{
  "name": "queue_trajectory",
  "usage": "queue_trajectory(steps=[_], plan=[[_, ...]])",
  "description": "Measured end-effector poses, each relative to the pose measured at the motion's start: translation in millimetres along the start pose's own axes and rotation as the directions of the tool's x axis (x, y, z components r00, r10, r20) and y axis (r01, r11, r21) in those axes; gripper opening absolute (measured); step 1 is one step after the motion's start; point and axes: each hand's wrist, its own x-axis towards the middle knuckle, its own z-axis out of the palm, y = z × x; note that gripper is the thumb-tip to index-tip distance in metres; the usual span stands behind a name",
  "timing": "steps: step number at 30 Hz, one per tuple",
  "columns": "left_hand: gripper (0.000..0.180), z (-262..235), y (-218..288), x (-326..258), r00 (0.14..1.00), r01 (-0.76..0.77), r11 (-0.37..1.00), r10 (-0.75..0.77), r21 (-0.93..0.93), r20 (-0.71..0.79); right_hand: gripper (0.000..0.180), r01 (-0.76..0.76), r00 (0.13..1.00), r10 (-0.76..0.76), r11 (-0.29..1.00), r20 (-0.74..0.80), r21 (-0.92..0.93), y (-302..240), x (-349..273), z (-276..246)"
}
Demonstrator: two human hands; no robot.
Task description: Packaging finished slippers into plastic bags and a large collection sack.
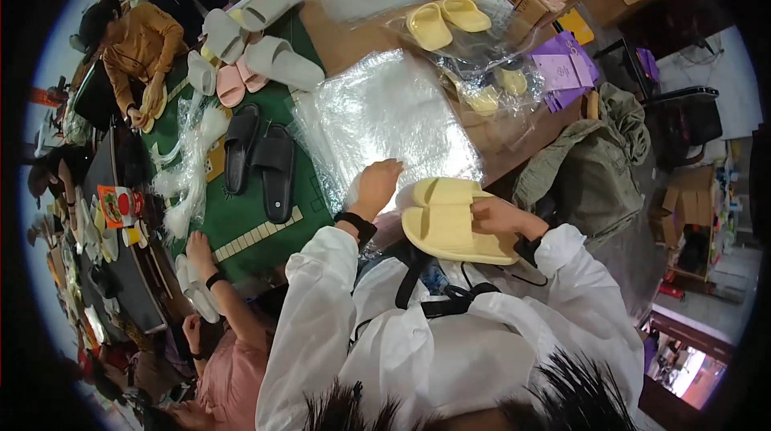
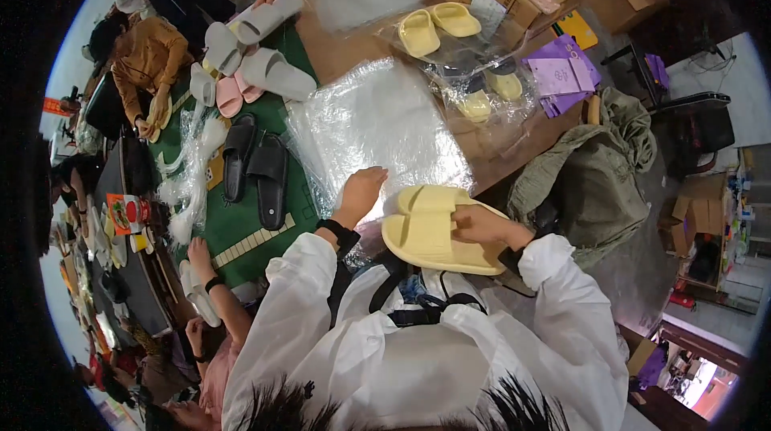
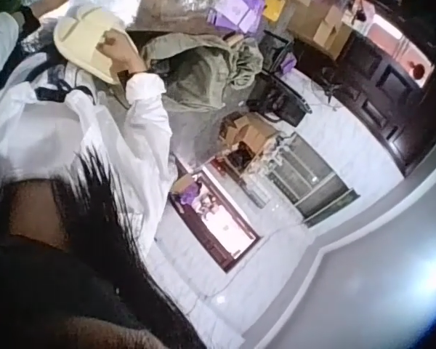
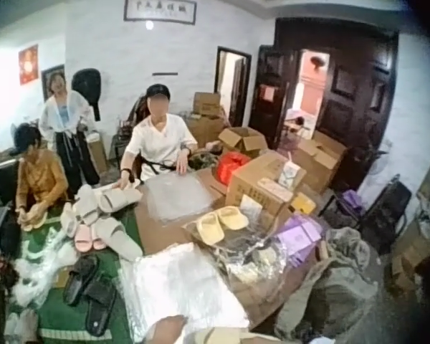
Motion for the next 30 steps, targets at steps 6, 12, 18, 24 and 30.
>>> queue_trajectory(steps=[6,12,18,24,30], plan=[[0.051,-29.0,43.0,-10.1,0.991,0.083,0.992,-0.073,0.090,-0.112,0.014,-0.040,0.810,-0.224,0.901,-0.542,-0.433,17.9,38.4,14.6],[0.049,-32.7,91.7,-28.8,0.986,0.073,0.990,-0.090,-0.123,-0.139,0.012,0.088,0.711,-0.525,0.726,-0.467,-0.682,-3.9,79.2,32.4],[0.049,-56.4,119.6,-32.0,0.999,-0.037,0.979,0.031,-0.202,-0.035,0.017,0.433,0.675,-0.636,0.752,-0.373,-0.497,36.5,128.1,22.9],[0.044,-70.8,113.1,-68.0,0.959,-0.266,0.896,0.210,-0.354,-0.190,0.050,-0.131,0.741,-0.672,-0.172,0.019,-0.976,55.1,174.4,-7.0],[0.029,-119.2,27.2,-247.0,0.975,0.204,0.976,-0.209,-0.072,-0.071,0.032,-0.036,0.703,-0.616,0.468,-0.355,-0.883,-41.0,145.4,15.3]])
